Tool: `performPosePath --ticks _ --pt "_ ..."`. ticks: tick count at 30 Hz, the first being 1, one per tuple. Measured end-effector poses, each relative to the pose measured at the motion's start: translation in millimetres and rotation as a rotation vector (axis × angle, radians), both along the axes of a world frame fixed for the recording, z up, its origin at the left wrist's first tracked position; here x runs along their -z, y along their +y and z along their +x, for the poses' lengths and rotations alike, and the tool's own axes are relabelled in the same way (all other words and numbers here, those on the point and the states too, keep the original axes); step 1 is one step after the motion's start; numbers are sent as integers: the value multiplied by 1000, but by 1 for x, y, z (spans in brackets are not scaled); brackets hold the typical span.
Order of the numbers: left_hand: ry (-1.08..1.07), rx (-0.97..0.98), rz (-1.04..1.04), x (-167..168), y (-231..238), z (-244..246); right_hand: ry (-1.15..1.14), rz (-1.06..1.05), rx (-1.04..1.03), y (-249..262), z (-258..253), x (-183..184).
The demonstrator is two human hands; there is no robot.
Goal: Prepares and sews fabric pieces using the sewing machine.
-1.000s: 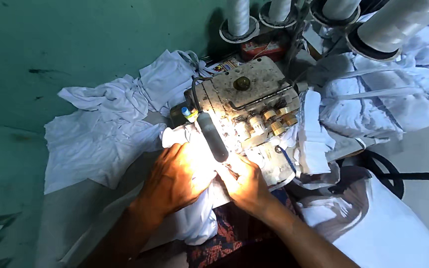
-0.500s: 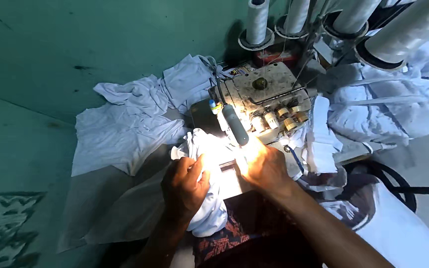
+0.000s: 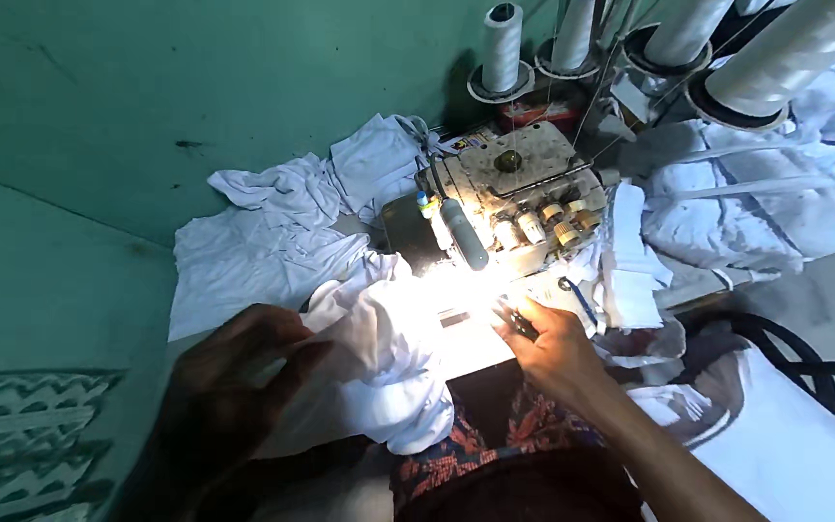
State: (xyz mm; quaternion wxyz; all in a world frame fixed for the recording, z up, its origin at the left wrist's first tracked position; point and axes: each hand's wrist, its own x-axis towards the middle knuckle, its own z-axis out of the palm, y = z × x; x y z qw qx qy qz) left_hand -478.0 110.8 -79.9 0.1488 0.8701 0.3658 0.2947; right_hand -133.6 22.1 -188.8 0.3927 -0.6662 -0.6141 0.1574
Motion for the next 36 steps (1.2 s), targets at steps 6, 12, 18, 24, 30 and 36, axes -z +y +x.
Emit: performPosePath --ticks 6,12,18,24,30,36 --pt "190 31 53 -21 -2 -14 158 120 -117 -7 -4 1" --pt "184 254 55 -47 -20 -3 310 428 -525 3 -26 -69" --pt "245 155 242 -64 -29 -19 -66 306 -769 12 -43 -113" --pt "527 -188 269 -9 -9 -76 -343 67 -382 29 17 -20" --pt "306 -77 56 71 -30 -57 -84 24 -327 -2 22 43" --pt "188 11 83 83 -41 -31 118 122 -203 -18 12 42"
